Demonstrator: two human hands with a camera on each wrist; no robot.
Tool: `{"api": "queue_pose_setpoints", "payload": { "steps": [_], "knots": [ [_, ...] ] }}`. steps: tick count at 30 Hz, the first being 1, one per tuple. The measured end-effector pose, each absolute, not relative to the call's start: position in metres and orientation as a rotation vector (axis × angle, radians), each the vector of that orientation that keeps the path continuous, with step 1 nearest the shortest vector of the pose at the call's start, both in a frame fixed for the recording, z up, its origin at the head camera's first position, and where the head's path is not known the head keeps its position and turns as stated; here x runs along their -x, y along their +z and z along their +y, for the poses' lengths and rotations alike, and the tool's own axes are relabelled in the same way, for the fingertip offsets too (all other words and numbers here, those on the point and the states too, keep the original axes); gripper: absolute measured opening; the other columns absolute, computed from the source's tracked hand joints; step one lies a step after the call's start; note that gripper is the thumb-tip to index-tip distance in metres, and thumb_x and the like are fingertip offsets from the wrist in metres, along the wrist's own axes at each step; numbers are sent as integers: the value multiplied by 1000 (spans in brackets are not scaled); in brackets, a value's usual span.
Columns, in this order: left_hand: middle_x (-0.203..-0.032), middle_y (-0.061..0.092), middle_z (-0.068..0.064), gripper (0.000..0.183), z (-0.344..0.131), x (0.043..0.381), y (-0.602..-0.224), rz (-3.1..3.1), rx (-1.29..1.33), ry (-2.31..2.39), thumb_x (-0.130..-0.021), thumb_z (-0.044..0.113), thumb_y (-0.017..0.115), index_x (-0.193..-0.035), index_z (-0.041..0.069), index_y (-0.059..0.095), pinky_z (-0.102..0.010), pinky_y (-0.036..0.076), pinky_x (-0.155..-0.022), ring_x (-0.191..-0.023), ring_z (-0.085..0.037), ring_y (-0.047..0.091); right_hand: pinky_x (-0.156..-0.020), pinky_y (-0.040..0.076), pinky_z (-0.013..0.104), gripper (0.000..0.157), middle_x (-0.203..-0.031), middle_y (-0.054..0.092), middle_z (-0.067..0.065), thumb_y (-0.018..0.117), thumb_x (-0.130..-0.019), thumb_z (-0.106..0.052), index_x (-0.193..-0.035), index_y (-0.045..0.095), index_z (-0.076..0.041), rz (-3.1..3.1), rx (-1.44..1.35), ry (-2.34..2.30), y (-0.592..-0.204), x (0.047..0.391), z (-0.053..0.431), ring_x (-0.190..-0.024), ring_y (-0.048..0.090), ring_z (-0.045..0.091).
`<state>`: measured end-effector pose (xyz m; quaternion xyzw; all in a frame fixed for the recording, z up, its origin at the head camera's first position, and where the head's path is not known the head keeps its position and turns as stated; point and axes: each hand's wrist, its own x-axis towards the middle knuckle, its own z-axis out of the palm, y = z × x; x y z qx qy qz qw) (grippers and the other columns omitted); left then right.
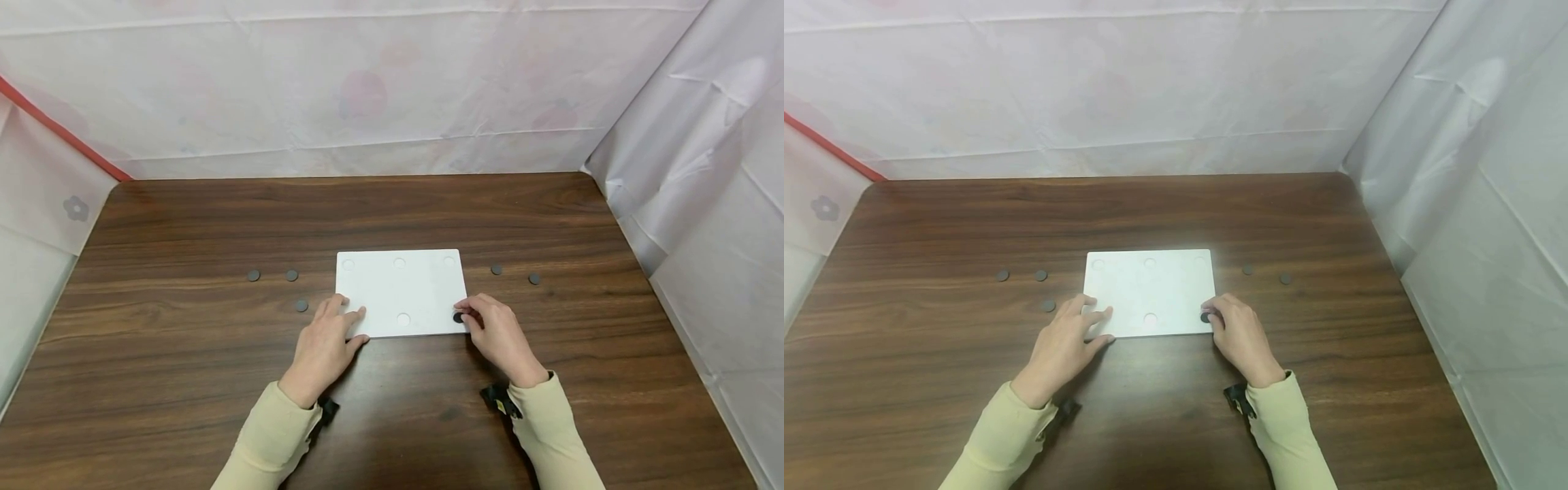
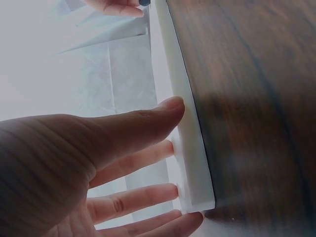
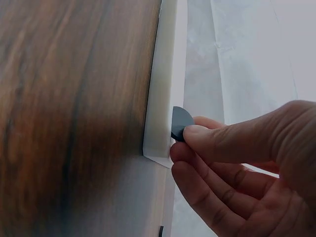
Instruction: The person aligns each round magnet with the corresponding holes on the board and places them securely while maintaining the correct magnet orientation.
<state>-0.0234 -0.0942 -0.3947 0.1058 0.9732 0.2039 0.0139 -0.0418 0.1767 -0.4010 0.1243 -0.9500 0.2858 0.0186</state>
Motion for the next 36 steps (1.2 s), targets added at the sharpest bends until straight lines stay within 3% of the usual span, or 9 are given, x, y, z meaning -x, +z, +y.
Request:
{"api": "queue_pose_setpoints", "payload": {
  "steps": [7,15,23,36],
  "knots": [
    [-122,56,-18,42,-94,23,-393,3023,-318,632,-80,23,79,-118,9,70,-43,54,-61,-116,-32,53,-67,49,33,11,-83,65,5,69,-83,4,-86,70,-6,-2959,-356,900,-400,41,176,-74,60,16],
    [-124,54,-19,41,-90,22,-391,2999,-342,635,-83,21,76,-121,8,68,-44,53,-62,-118,-33,51,-74,52,42,11,-92,67,8,68,-85,0,-95,74,-3,-2979,-326,871,-394,35,175,-86,65,25],
    [-122,54,-19,41,-91,20,-392,3018,-348,620,-82,20,76,-120,8,68,-44,53,-63,-116,-33,52,-71,53,36,21,-101,65,12,69,-86,-3,-106,72,3,-2980,-386,752,-394,23,167,-86,64,24],
    [-122,54,-19,41,-92,20,-392,3020,-343,621,-82,20,77,-119,7,69,-45,54,-65,-117,-33,52,-86,53,43,20,-112,68,18,69,-86,-5,-104,72,4,-2968,-433,626,-396,14,162,-105,64,32]
  ]
}}
